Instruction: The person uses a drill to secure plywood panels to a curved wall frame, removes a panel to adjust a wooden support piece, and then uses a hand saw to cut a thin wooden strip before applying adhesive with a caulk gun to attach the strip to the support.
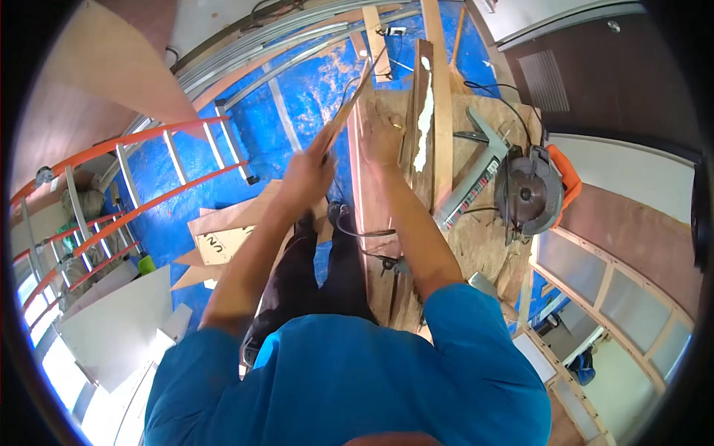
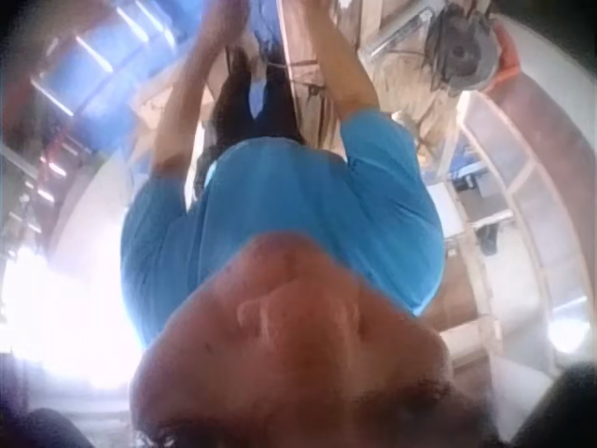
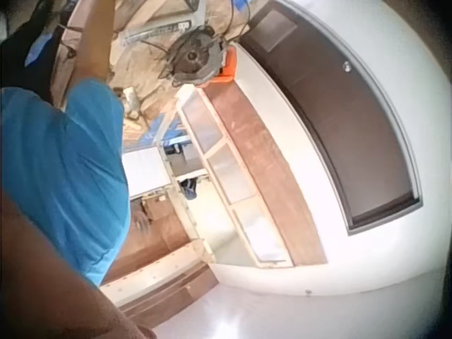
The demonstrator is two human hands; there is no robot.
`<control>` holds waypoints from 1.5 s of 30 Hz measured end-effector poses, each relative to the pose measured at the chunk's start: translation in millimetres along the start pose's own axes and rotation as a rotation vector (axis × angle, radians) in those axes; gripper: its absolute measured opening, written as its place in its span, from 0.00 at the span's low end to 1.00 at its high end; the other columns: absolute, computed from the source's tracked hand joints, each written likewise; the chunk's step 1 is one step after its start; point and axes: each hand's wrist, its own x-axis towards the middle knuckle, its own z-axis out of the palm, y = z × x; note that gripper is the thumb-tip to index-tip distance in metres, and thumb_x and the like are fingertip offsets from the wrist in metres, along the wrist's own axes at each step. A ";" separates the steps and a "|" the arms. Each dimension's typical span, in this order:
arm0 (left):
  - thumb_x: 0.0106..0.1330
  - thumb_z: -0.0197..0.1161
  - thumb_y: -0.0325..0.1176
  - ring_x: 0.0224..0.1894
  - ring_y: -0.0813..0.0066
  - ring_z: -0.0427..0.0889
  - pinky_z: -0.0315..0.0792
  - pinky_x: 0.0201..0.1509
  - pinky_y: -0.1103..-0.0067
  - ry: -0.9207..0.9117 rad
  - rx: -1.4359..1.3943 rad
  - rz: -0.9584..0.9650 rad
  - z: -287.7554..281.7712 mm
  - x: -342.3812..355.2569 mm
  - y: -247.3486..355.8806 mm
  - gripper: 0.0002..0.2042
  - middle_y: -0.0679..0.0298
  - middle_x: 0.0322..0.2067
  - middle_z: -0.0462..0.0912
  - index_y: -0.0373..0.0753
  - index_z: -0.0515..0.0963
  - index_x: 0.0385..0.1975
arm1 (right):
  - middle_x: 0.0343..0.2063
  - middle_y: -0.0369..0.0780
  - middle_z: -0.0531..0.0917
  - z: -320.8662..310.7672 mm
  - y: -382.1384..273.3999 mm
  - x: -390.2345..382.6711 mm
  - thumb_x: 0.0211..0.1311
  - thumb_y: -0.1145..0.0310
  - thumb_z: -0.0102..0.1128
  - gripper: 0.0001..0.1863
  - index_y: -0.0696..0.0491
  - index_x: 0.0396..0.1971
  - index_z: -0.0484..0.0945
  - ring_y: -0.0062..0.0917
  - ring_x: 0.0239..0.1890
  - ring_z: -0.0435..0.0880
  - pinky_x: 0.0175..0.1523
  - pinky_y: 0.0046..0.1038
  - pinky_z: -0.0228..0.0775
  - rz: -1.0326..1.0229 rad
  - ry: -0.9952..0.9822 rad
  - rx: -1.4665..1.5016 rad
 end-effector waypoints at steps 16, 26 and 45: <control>0.70 0.54 0.25 0.48 0.35 0.83 0.78 0.49 0.56 0.061 -0.060 0.175 -10.1 -47.1 -20.8 0.30 0.34 0.50 0.81 0.47 0.64 0.74 | 0.60 0.45 0.82 4.0 4.4 -3.2 0.68 0.68 0.58 0.22 0.54 0.60 0.82 0.42 0.46 0.79 0.64 0.42 0.66 -0.074 0.036 -0.110; 0.69 0.56 0.23 0.41 0.39 0.85 0.77 0.45 0.56 -0.035 -0.068 0.036 -39.5 -111.8 21.2 0.35 0.40 0.41 0.84 0.51 0.59 0.77 | 0.60 0.42 0.83 3.6 3.6 -4.2 0.64 0.70 0.60 0.23 0.51 0.60 0.82 0.43 0.51 0.76 0.63 0.40 0.66 0.011 0.055 -0.081; 0.70 0.58 0.21 0.47 0.45 0.87 0.79 0.48 0.59 0.017 -0.157 0.023 -58.7 -194.8 -9.7 0.30 0.42 0.45 0.84 0.48 0.67 0.73 | 0.56 0.48 0.84 0.9 4.8 -2.1 0.62 0.74 0.58 0.25 0.54 0.61 0.80 0.47 0.58 0.76 0.68 0.45 0.64 0.021 0.040 -0.012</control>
